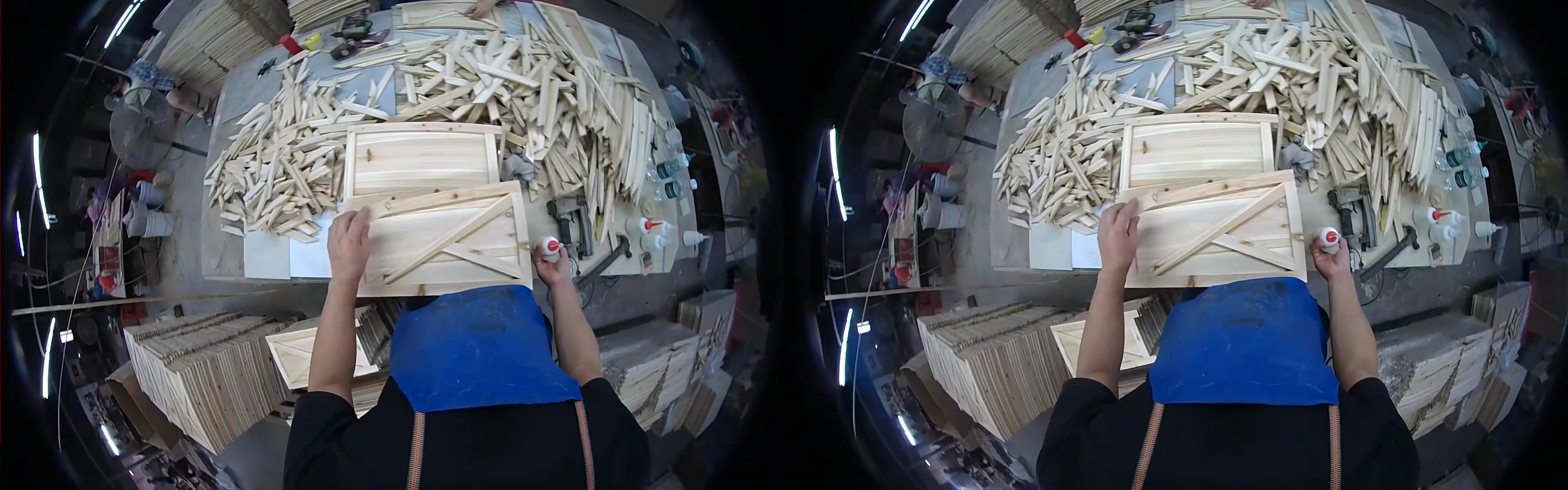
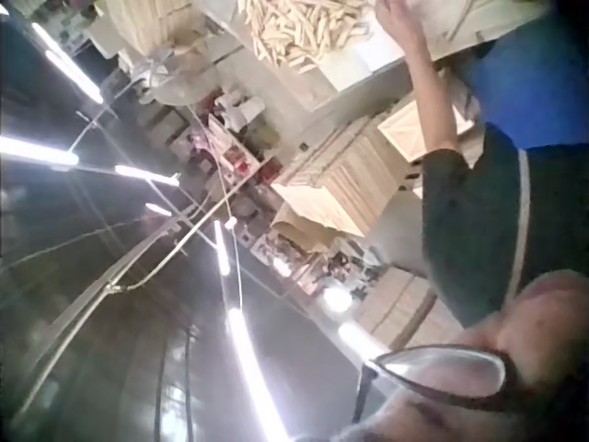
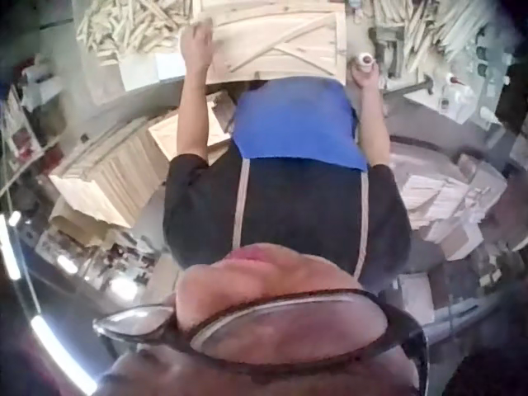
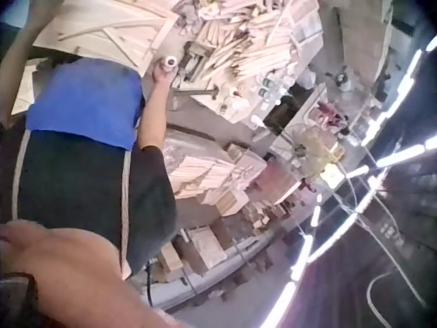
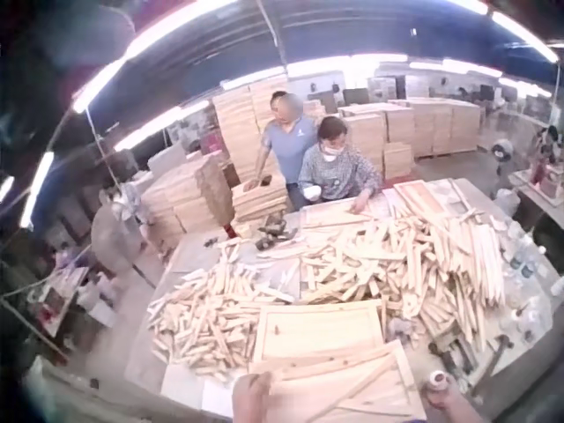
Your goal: Assembling wooden panels by gluing and nailing diagonal braces onto rectangular frames.
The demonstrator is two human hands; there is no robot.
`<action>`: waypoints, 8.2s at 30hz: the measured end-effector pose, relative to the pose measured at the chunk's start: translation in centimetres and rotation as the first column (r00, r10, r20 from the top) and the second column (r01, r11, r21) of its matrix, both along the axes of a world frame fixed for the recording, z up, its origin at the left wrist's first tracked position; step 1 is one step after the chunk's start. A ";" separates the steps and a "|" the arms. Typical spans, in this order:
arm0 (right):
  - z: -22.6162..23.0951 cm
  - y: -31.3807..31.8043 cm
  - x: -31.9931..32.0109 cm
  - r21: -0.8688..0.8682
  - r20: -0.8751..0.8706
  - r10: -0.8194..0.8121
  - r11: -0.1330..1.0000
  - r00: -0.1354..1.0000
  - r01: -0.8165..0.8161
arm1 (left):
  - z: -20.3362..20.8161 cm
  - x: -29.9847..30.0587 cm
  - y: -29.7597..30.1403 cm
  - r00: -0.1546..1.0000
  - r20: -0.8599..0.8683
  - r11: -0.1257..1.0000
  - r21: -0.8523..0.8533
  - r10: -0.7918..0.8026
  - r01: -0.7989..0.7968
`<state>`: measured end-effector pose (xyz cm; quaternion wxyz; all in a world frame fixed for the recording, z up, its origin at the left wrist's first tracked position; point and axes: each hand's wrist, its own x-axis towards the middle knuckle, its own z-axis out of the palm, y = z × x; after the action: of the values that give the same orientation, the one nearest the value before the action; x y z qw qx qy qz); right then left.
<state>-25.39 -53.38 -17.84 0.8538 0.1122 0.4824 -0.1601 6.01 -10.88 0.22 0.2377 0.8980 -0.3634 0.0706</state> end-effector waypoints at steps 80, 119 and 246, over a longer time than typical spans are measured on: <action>15.6 4.3 -2.9 -0.452 0.205 0.292 0.875 0.934 -0.174 | -2.0 -2.8 -6.2 0.960 0.055 0.952 0.154 -0.276 0.265; 22.7 7.3 2.4 -0.851 0.013 0.586 0.432 0.810 -0.299 | 3.5 -7.0 -10.8 0.055 -0.829 0.601 -0.447 -0.556 -0.662; 31.7 -3.3 -2.8 -0.973 -0.142 0.004 -0.183 0.990 -0.139 | 4.8 -19.5 -33.3 -0.436 -0.330 0.545 -0.437 -0.837 -0.715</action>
<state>-28.19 -56.67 13.91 0.6181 -0.6177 0.2286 -0.4290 -13.44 -44.21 4.98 0.7905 0.1412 0.0325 -0.5951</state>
